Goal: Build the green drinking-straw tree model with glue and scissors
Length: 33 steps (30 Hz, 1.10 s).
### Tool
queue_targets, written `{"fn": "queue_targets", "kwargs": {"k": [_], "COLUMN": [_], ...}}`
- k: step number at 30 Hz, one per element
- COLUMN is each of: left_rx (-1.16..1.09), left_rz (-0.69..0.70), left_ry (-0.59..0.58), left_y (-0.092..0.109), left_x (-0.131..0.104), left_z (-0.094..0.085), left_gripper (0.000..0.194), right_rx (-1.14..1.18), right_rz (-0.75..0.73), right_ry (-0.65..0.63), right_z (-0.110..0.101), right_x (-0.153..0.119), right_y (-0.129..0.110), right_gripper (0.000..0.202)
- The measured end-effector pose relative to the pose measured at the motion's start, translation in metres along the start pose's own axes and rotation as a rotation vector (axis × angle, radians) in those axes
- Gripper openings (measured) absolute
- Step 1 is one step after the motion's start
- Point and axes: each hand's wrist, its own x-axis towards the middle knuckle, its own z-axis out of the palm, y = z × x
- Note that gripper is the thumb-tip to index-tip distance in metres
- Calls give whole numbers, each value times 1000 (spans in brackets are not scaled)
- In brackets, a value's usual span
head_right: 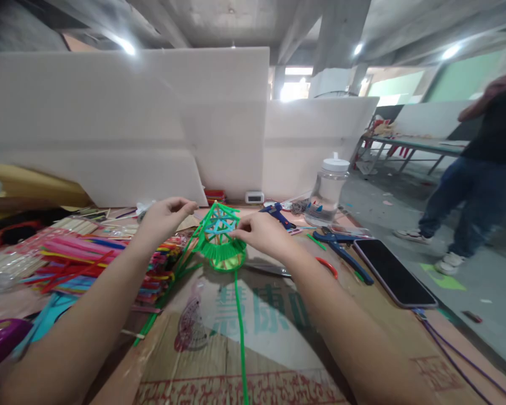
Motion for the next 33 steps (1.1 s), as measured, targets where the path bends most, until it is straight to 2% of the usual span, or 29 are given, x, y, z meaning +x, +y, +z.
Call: {"fn": "queue_targets", "kwargs": {"k": [4,8,14,19,21,23,26,30,33], "left_rx": [-68,-127,-153,-150,-123,-100,-79,-48,-59], "left_rz": [135,235,183,154,152,156,151,167,211], "left_ry": [-19,-39,-74,-52,-14,10,49,90,83], "left_y": [13,15,15,17,17,17,17,23,31], "left_x": [-7,-8,-7,-9,-10,-10,-10,-12,-16], "left_z": [6,16,24,20,16,10,4,-4,-8], "left_gripper": [40,40,34,36,36,35,33,32,29], "right_rx": [9,10,16,58,48,-7,-161,-360,-341], "right_rz": [0,15,7,-26,-47,-54,-13,16,-35], "right_ry": [148,221,197,176,104,-57,-311,-367,-382], "right_z": [-10,-11,-9,-18,-18,-11,14,50,63], "right_x": [-1,2,4,-6,-16,-30,-52,-70,-76], "right_y": [-1,2,3,-13,-20,-25,-23,-14,-11], "right_gripper": [26,26,27,30,34,37,35,34,15]}}
